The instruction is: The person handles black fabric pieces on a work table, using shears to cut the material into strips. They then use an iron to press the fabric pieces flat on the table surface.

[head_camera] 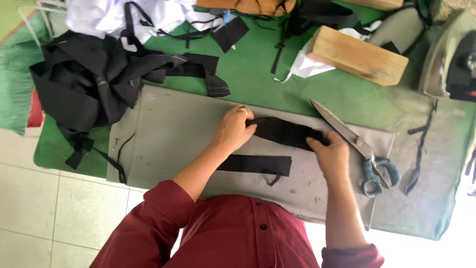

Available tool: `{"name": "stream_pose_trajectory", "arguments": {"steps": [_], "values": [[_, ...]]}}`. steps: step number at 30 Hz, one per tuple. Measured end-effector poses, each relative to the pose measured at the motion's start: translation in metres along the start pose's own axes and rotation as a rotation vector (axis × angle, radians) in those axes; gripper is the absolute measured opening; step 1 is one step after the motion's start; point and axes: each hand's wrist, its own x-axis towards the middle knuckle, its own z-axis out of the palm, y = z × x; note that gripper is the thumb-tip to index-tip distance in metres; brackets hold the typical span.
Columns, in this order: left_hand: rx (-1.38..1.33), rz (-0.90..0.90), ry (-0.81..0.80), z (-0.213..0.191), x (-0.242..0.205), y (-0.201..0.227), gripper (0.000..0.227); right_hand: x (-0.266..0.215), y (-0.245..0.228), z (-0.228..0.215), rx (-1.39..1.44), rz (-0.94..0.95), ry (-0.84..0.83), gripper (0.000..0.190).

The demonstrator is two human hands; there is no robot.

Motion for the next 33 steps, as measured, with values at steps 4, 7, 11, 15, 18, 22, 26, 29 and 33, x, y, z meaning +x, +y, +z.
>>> {"name": "stream_pose_trajectory", "arguments": {"steps": [4, 7, 11, 15, 18, 22, 26, 29, 33], "values": [[-0.435, -0.279, 0.091, -0.048, 0.023, 0.022, 0.019, 0.009, -0.083, -0.037, 0.145, -0.099, -0.033, 0.023], [-0.518, -0.280, 0.197, -0.066, 0.046, 0.021, 0.040, 0.035, -0.115, -0.034, 0.090, -0.409, 0.111, 0.048], [-0.201, -0.313, 0.180, -0.082, 0.036, 0.016, 0.041, 0.062, -0.096, 0.010, -0.094, -0.561, 0.081, 0.051], [0.072, 0.113, 0.429, -0.091, -0.023, 0.019, 0.041, 0.002, -0.106, -0.001, -0.327, -0.914, 0.345, 0.064], [0.073, 0.023, 0.049, -0.063, -0.079, -0.029, 0.004, -0.038, -0.037, 0.003, -0.404, -0.629, 0.039, 0.015], [0.140, -0.070, -0.068, -0.044, -0.137, -0.049, 0.034, -0.104, -0.008, 0.010, -0.292, -0.453, -0.169, 0.019], [0.214, -0.041, 0.105, -0.009, -0.154, -0.086, 0.034, -0.128, 0.033, 0.038, -0.278, -0.559, -0.155, 0.025], [0.100, -0.088, 0.128, -0.014, -0.158, -0.082, 0.027, -0.126, 0.070, 0.032, -0.201, -0.615, -0.042, 0.009], [-0.253, -0.179, 0.188, -0.023, -0.154, -0.076, 0.036, -0.108, 0.143, -0.026, -0.097, -0.288, 0.111, 0.007]]}}
